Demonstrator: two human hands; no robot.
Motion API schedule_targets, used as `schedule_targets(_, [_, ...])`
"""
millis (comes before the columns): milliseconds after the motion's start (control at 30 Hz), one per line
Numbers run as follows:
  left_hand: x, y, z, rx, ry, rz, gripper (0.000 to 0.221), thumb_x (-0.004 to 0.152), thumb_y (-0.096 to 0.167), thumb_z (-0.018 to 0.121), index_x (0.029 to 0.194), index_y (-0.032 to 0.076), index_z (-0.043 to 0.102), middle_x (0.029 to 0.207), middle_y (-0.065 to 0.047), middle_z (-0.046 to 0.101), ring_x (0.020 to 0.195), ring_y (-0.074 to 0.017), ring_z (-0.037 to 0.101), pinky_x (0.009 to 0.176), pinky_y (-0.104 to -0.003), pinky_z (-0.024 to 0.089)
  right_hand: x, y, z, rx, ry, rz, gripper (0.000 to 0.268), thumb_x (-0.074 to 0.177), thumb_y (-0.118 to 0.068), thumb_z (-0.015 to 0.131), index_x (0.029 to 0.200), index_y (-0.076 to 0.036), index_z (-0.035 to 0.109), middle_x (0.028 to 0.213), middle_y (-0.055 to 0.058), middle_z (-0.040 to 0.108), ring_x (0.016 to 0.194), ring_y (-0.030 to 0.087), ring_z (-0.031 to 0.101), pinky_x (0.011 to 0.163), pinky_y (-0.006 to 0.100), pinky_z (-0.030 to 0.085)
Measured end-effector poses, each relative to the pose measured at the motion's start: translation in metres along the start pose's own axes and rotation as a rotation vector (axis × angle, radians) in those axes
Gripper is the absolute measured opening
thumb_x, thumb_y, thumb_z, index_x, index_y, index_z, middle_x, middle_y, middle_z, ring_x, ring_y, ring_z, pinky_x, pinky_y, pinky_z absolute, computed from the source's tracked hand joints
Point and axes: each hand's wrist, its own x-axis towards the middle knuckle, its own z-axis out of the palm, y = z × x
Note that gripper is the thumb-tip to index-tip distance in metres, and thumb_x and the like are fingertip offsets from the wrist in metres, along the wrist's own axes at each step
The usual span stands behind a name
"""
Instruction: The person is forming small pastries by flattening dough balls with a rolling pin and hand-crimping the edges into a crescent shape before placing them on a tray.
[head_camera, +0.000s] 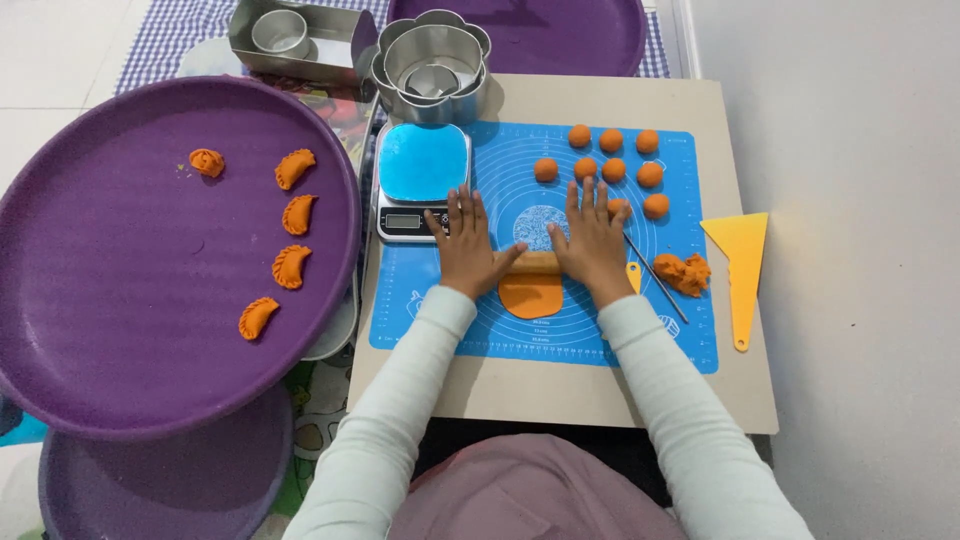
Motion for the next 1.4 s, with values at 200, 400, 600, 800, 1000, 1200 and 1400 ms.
schedule_targets(200, [-0.082,0.025,-0.030,-0.089,-0.087,0.028,0.120,0.081,0.084,0.042,0.157,-0.007,0.021,0.165,-0.031,0.014,0.154,-0.0473,0.000,0.113,-0.078,-0.009,-0.070,0.012,0.044,-0.099,0.237,-0.113,0.069,0.107,-0.050,0.029,0.163,-0.009,0.033,0.166,0.023,0.031,0.153,0.045,0.024,0.120,0.073,0.007])
schedule_targets(400, [-0.166,0.047,-0.037,-0.066,-0.073,0.050,0.126,0.081,0.092,0.041,0.157,-0.006,0.021,0.165,-0.029,0.017,0.155,-0.0418,0.007,0.120,-0.059,-0.007,-0.156,0.003,0.035,0.013,0.128,-0.076,0.070,0.104,-0.054,0.035,0.164,-0.018,0.027,0.172,0.006,0.021,0.156,0.031,0.016,0.125,0.059,0.006])
schedule_targets(600, [-0.128,0.033,-0.015,-0.120,0.007,0.079,0.127,0.082,0.091,0.041,0.159,-0.006,0.013,0.166,-0.029,0.011,0.155,-0.0420,0.001,0.122,-0.054,-0.006,-0.125,0.012,0.041,-0.046,0.103,-0.047,0.068,0.107,-0.057,0.028,0.164,-0.019,0.029,0.170,0.006,0.026,0.158,0.029,0.014,0.124,0.061,-0.002])
schedule_targets(800, [-0.046,0.017,-0.001,-0.057,-0.017,0.059,0.120,0.082,0.083,0.043,0.156,-0.010,0.022,0.163,-0.034,0.020,0.156,-0.0452,0.005,0.120,-0.063,-0.008,-0.038,0.023,0.041,-0.161,0.065,-0.071,0.069,0.108,-0.058,0.021,0.164,-0.018,0.028,0.168,0.013,0.030,0.157,0.037,0.020,0.118,0.078,0.000])
schedule_targets(1000, [0.008,0.016,-0.012,-0.004,-0.064,0.007,0.120,0.085,0.091,0.026,0.158,-0.004,0.019,0.167,-0.026,0.012,0.157,-0.0363,-0.002,0.120,-0.062,-0.017,0.012,0.010,0.007,-0.055,-0.074,0.013,0.078,0.104,-0.060,0.028,0.166,-0.014,0.014,0.171,0.020,0.014,0.158,0.040,0.010,0.118,0.077,-0.004])
schedule_targets(1200, [0.010,0.017,-0.015,0.007,-0.069,-0.003,0.123,0.083,0.093,0.023,0.159,-0.002,0.016,0.169,-0.024,0.005,0.157,-0.0347,-0.010,0.119,-0.062,-0.021,0.009,0.004,-0.003,-0.041,-0.054,0.018,0.084,0.103,-0.065,0.028,0.166,-0.011,0.017,0.170,0.024,0.015,0.158,0.042,0.008,0.118,0.074,-0.007])
schedule_targets(1400, [-0.060,0.020,-0.012,-0.116,-0.052,0.063,0.125,0.080,0.091,0.039,0.159,-0.004,0.017,0.167,-0.027,0.015,0.156,-0.0407,-0.003,0.117,-0.066,-0.017,-0.055,0.013,0.042,-0.120,0.321,-0.146,0.068,0.107,-0.052,0.035,0.160,-0.010,0.039,0.163,0.021,0.037,0.153,0.042,0.027,0.117,0.076,0.013])
